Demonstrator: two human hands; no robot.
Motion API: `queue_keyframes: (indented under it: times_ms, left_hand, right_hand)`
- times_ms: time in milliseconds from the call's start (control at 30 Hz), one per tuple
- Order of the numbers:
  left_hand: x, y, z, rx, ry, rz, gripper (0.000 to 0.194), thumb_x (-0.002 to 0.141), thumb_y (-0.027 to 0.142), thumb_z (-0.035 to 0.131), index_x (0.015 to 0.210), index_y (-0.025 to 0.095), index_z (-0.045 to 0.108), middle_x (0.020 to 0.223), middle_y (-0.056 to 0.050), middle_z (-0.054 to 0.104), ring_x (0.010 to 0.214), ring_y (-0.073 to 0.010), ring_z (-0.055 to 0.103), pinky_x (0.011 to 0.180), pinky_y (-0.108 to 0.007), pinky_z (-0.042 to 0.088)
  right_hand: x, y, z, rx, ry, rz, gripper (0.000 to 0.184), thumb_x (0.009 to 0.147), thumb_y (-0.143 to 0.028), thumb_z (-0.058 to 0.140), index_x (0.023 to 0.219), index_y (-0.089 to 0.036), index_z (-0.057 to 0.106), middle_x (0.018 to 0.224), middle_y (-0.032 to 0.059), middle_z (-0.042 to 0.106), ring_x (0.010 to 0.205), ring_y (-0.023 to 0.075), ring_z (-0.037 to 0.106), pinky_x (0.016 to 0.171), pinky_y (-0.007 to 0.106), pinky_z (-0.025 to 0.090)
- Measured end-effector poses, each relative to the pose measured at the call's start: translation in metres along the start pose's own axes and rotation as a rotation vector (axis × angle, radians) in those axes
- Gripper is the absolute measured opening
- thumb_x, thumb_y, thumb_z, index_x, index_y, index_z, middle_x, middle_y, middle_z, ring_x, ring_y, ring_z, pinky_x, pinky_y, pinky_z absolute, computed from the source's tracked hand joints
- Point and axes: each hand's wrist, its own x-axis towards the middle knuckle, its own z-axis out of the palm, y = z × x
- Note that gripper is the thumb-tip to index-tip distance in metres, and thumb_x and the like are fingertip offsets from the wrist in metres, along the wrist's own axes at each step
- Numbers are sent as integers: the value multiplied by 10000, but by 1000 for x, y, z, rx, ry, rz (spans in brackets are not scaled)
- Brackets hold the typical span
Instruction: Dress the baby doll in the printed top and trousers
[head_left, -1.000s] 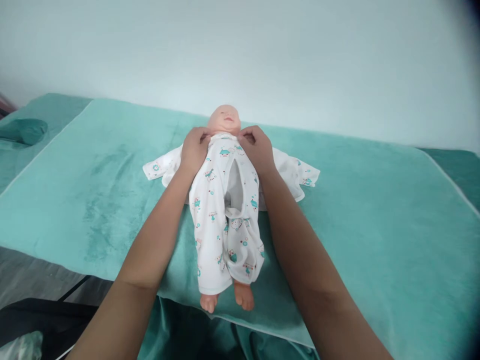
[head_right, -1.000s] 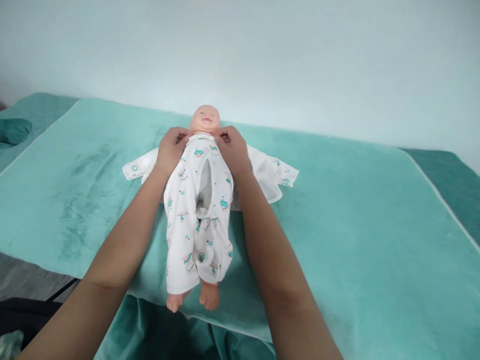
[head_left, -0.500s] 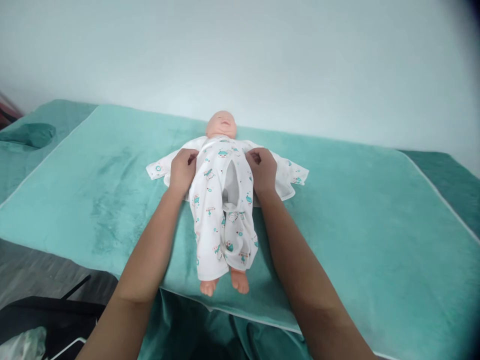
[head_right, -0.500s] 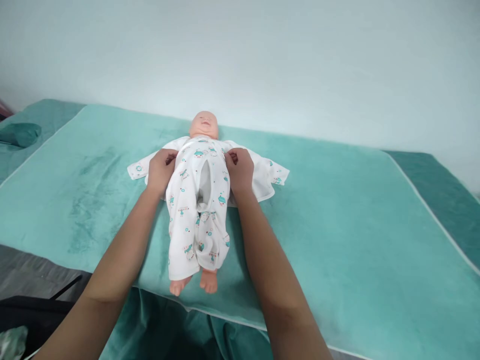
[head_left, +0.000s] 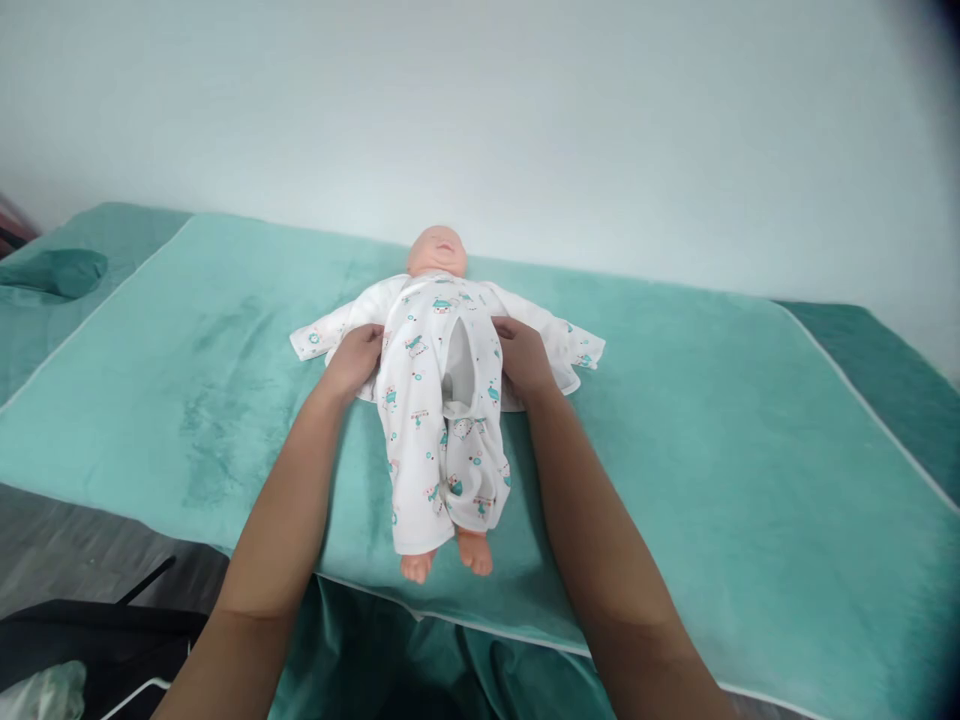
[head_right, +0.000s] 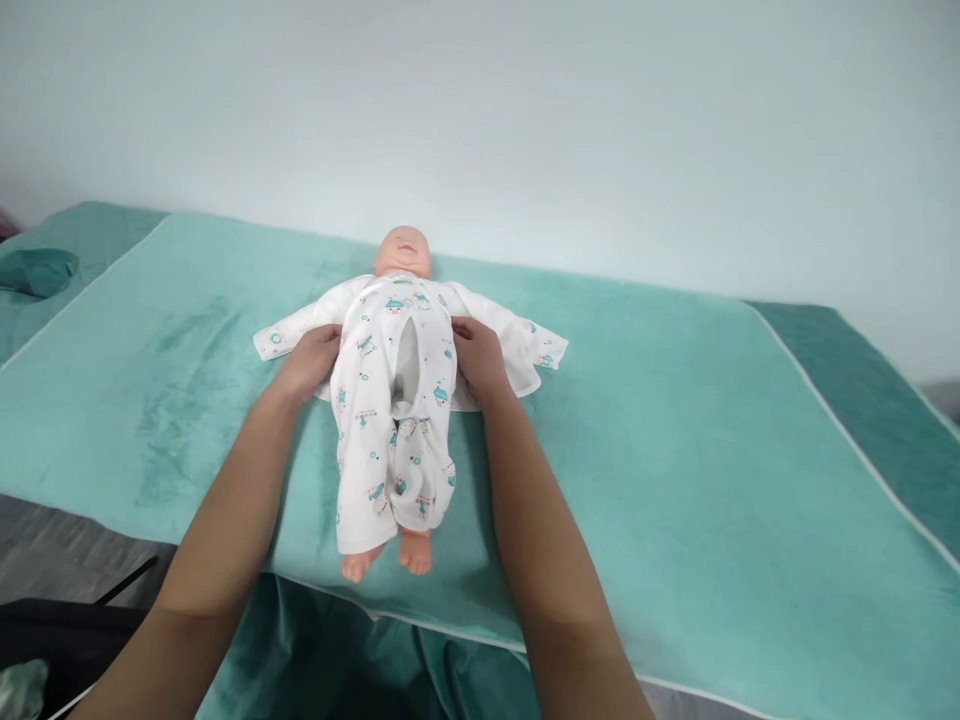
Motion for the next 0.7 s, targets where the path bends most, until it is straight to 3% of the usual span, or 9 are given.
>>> queue_keyframes:
  times_ms: [133,267,400,700]
  left_hand:
    - [-8,5,3,-166,-156,-90,215,718,262,707,897,175,788,812,-72,783,824,-273,709,785,-404,572]
    - [-11,6,9,-368,-234,-151,343,672,260,808,1004,175,790,844,-95,798,946,-341,744,889,-495,602]
    - [-11,3,15,-426,-220,-124,440,684,272,825,1113,186,771,950,-92,811,1031,-348,745,957,-517,600]
    - [-16,10,25,-452,-156,1,538,681,354,847,1176,185,722,1126,-107,780,1112,-307,711,1009,-475,566]
  right_hand:
    - [0,-3,0,41,-66,1,247,738,-342,710,935,-202,766,972,50,796,914,225,718,913,429,572]
    - [-4,-11,0,-23,-37,11,263,731,-382,719,910,-194,754,961,52,794,921,242,706,892,430,576]
    - [-9,-19,1,-105,-56,-21,231,740,-380,716,873,-194,749,955,58,790,979,259,684,904,432,569]
    - [-10,-20,-1,-50,-83,-42,272,765,-473,704,897,-236,721,976,40,772,978,272,678,932,457,570]
